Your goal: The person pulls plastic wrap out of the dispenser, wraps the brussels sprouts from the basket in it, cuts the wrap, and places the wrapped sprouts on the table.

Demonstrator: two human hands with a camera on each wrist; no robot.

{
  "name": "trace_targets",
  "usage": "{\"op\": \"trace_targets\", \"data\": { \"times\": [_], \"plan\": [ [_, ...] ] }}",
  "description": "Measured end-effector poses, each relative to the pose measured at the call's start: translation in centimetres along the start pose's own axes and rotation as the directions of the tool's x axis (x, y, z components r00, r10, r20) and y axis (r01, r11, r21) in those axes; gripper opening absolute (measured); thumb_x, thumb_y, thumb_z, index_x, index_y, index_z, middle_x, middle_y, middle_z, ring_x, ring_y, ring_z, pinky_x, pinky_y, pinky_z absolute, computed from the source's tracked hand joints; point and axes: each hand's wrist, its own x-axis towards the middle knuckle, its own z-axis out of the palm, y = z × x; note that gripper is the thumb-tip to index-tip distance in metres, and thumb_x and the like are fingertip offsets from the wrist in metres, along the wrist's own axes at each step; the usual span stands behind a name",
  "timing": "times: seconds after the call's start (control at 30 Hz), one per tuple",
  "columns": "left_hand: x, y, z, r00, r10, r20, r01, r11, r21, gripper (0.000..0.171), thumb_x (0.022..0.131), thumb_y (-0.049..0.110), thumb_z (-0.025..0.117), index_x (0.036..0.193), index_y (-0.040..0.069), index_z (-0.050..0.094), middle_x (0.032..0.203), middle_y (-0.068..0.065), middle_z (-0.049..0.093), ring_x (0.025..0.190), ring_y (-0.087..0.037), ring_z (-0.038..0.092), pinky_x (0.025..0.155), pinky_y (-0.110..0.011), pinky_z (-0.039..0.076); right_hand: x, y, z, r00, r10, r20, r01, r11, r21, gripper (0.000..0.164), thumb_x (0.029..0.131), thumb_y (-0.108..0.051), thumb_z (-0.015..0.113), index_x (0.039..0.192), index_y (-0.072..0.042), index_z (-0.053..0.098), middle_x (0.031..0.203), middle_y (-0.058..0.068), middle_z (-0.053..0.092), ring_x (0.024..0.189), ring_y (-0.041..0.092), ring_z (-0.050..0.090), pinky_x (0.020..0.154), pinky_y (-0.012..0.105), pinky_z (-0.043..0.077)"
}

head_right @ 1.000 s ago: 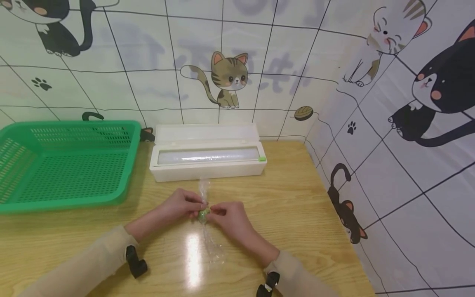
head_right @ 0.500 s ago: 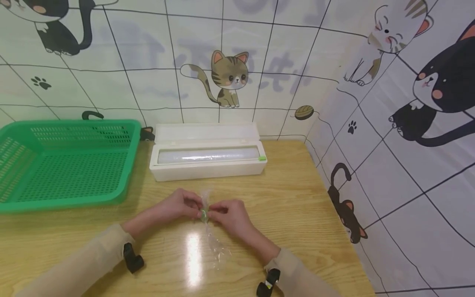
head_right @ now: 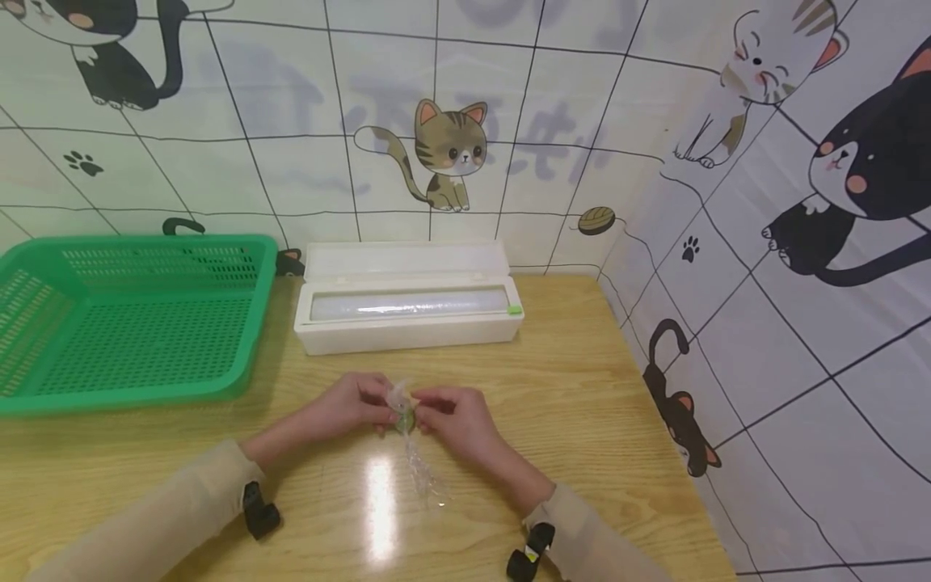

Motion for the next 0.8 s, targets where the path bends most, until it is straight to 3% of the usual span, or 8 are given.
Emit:
{"op": "trace_targets", "data": {
  "times": [0.2, 0.3, 0.47, 0.63, 0.8],
  "plan": [
    [0.08, 0.16, 0.18, 1.0, 0.02, -0.003, -0.02, 0.999, 0.033, 0.005, 0.091, -0.002, 0.075, 0.093, -0.005, 0.078, 0.094, -0.009, 0.06, 0.066, -0.016, 0.065, 0.063, -0.032, 0.061, 0.02, -0.37, -0.17, 0.994, -0.108, 0.024, 0.11, 0.988, -0.112, 0.032, 0.087, 0.003, 0.078, 0.118, 0.004, 0.073, 0.1, 0.014, 0.072, 0.088, 0.015, 0.068, 0.079, 0.028, 0.06],
    [0.14, 0.13, 0.07, 1.0, 0.013, 0.001, -0.013, 0.999, 0.045, 0.006, 0.09, -0.002, 0.075, 0.094, -0.004, 0.079, 0.096, -0.009, 0.06, 0.065, -0.016, 0.066, 0.063, -0.03, 0.06, 0.05, -0.52, -0.14, 0.991, -0.128, 0.043, 0.132, 0.985, -0.107, 0.027, 0.085, 0.004, 0.079, 0.112, 0.004, 0.075, 0.097, 0.013, 0.07, 0.088, 0.014, 0.066, 0.078, 0.029, 0.06],
    [0.19, -0.09, -0.18, 1.0, -0.013, 0.026, 0.012, 0.999, 0.039, 0.018, 0.091, -0.002, 0.073, 0.109, -0.004, 0.077, 0.099, -0.01, 0.064, 0.068, -0.016, 0.068, 0.067, -0.032, 0.061, 0.04, -0.25, -0.25, 0.985, -0.165, 0.046, 0.169, 0.98, -0.107, 0.009, 0.085, 0.003, 0.08, 0.091, -0.003, 0.077, 0.095, 0.01, 0.072, 0.087, 0.012, 0.066, 0.077, 0.03, 0.06],
    [0.25, -0.19, -0.38, 0.999, -0.019, 0.049, 0.018, 0.999, 0.028, 0.023, 0.092, -0.001, 0.073, 0.115, -0.004, 0.075, 0.102, -0.01, 0.066, 0.071, -0.017, 0.069, 0.07, -0.035, 0.062, 0.02, 0.2, -0.48, 0.976, -0.207, 0.07, 0.214, 0.969, -0.121, 0.006, 0.088, 0.002, 0.077, 0.09, -0.003, 0.078, 0.095, 0.013, 0.072, 0.089, 0.012, 0.067, 0.08, 0.031, 0.06],
    [0.21, -0.18, -0.48, 0.998, -0.011, 0.055, 0.011, 1.0, 0.008, 0.022, 0.095, 0.002, 0.07, 0.115, -0.007, 0.074, 0.102, -0.012, 0.067, 0.072, -0.019, 0.071, 0.071, -0.037, 0.062, 0.08, 0.46, -0.66, 0.952, -0.284, 0.117, 0.304, 0.927, -0.22, 0.008, 0.09, 0.002, 0.075, 0.092, -0.005, 0.079, 0.096, 0.008, 0.074, 0.091, 0.012, 0.067, 0.08, 0.03, 0.059]
  ]
}}
